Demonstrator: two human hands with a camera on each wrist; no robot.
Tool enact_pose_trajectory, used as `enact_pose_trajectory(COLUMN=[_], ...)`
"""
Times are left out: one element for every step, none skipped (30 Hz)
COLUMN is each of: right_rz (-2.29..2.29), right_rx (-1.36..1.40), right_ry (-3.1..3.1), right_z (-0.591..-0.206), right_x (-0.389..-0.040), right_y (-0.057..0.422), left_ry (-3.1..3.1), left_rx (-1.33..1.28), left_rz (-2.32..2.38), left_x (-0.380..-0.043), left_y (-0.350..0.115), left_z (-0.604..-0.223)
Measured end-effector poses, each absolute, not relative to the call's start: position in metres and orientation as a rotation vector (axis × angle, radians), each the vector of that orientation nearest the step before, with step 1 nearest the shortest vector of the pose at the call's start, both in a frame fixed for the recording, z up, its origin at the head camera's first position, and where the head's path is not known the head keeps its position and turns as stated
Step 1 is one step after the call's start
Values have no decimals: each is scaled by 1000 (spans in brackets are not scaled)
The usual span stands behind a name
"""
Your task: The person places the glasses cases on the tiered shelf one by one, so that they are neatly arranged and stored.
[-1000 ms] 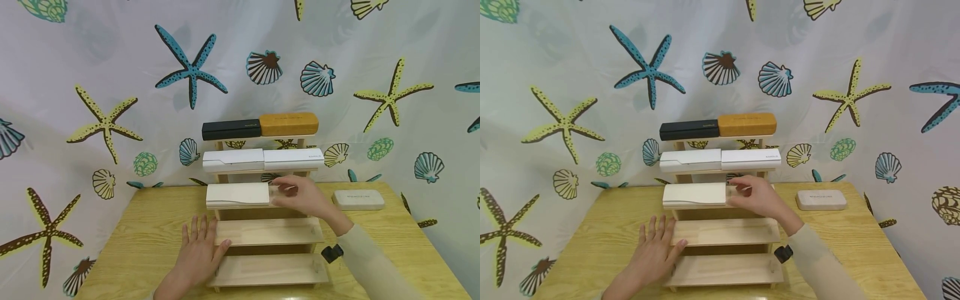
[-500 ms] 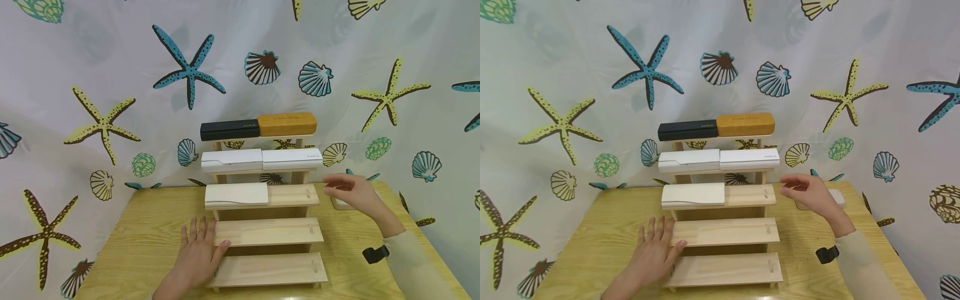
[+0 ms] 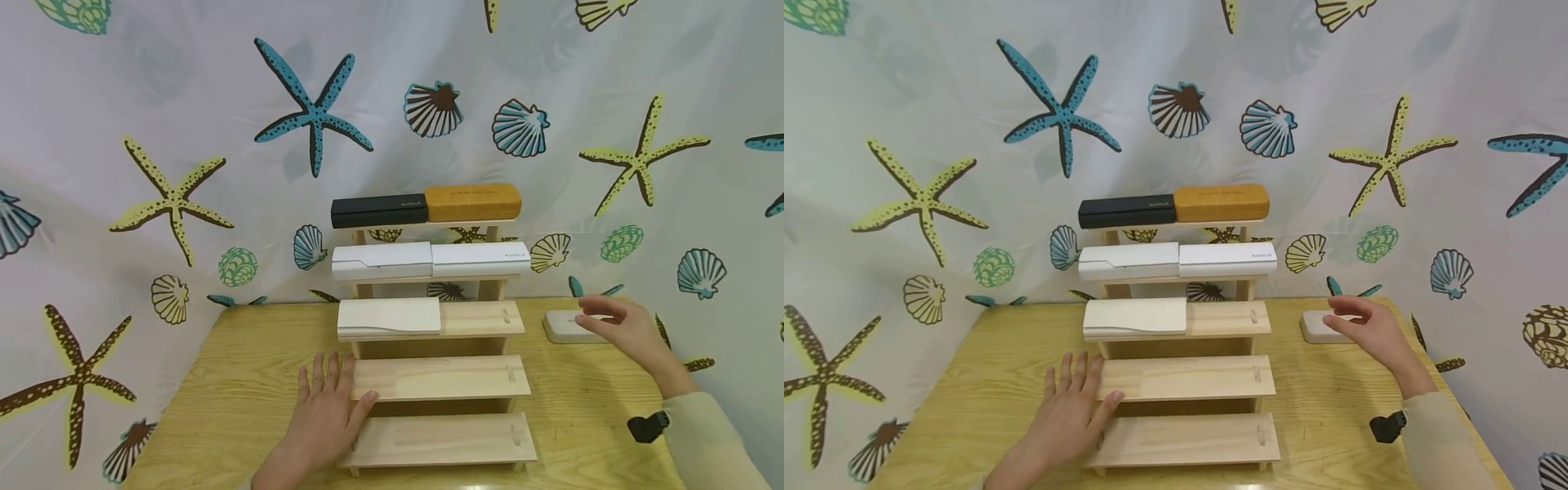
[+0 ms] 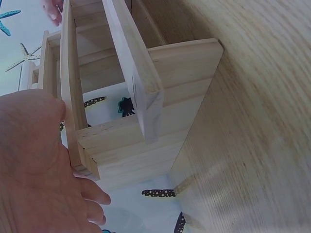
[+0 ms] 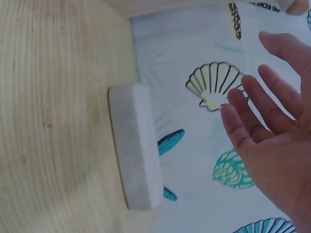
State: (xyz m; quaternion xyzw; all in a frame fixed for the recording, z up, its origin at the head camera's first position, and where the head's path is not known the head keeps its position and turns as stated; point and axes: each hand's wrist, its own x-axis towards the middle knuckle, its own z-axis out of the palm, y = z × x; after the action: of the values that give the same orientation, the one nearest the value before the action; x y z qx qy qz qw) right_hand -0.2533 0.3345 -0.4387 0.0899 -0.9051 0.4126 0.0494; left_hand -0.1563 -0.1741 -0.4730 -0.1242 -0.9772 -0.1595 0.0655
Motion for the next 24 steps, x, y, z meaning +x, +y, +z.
enact_pose_trajectory(right_rz=[1265, 1272, 1274, 1271, 1266, 1268, 1264, 1266, 1269, 1268, 1273, 1278, 1279, 1288, 1291, 1289, 1287, 1289, 1293, 1299, 1300, 1297, 1299, 1308], right_rx=[252, 235, 215, 193, 175, 155, 133, 114, 96, 79, 63, 50, 37, 27, 15, 4, -6, -15, -22, -30, -40, -52, -65, -78], right_ry=[-2760, -2765, -2775, -2784, -2789, -2791, -2792, -2790, -2789, -2788, -2789, -2790, -2793, -2795, -2801, -2807, -2814, -2821, -2830, -2841, -2851, -2857, -2862, -2866], right_z=[-441, -443, -445, -447, -450, -452, -455, -458, -460, -462, -464, -466, -468, -470, -471, -473, -474, -476, -477, -479, -481, -483, -486, -488], right_x=[-253, -254, -255, -256, -258, -260, -262, -264, -266, -268, -270, -271, -272, -273, -274, -275, -276, -277, -278, -280, -281, -283, -284, -286], right_y=[338, 340, 343, 346, 348, 350, 352, 354, 356, 358, 360, 362, 363, 365, 367, 368, 370, 371, 372, 373, 375, 376, 376, 377], left_ry=[-2947, -2947, -2947, -2946, -2944, -2944, -2945, -2948, -2949, -2951, -2952, -2954, -2954, -2952, -2951, -2951, -2949, -2950, -2950, -2950, -2949, -2949, -2948, -2951], left_rx=[-376, -376, -377, -377, -377, -375, -373, -370, -368, -367, -365, -364, -363, -364, -364, -364, -364, -364, -364, -364, -365, -366, -369, -371], left_rz=[-479, -477, -475, -478, -480, -481, -484, -481, -480, -477, -475, -475, -476, -476, -479, -479, -480, -477, -476, -474, -476, -477, -479, -482], left_x=[-156, -156, -156, -156, -156, -156, -156, -156, -156, -157, -157, -157, -157, -157, -157, -157, -157, -157, -157, -157, -157, -157, -156, -156], left_y=[-174, -174, -174, -174, -174, -174, -174, -174, -174, -174, -174, -174, -174, -174, -174, -174, -174, -174, -174, -174, -174, -174, -174, -174], left_z=[-473, -473, -473, -473, -473, -473, -473, -473, -473, -473, -474, -474, -474, -474, -474, -474, -474, -474, -474, -474, -473, -473, -472, -472])
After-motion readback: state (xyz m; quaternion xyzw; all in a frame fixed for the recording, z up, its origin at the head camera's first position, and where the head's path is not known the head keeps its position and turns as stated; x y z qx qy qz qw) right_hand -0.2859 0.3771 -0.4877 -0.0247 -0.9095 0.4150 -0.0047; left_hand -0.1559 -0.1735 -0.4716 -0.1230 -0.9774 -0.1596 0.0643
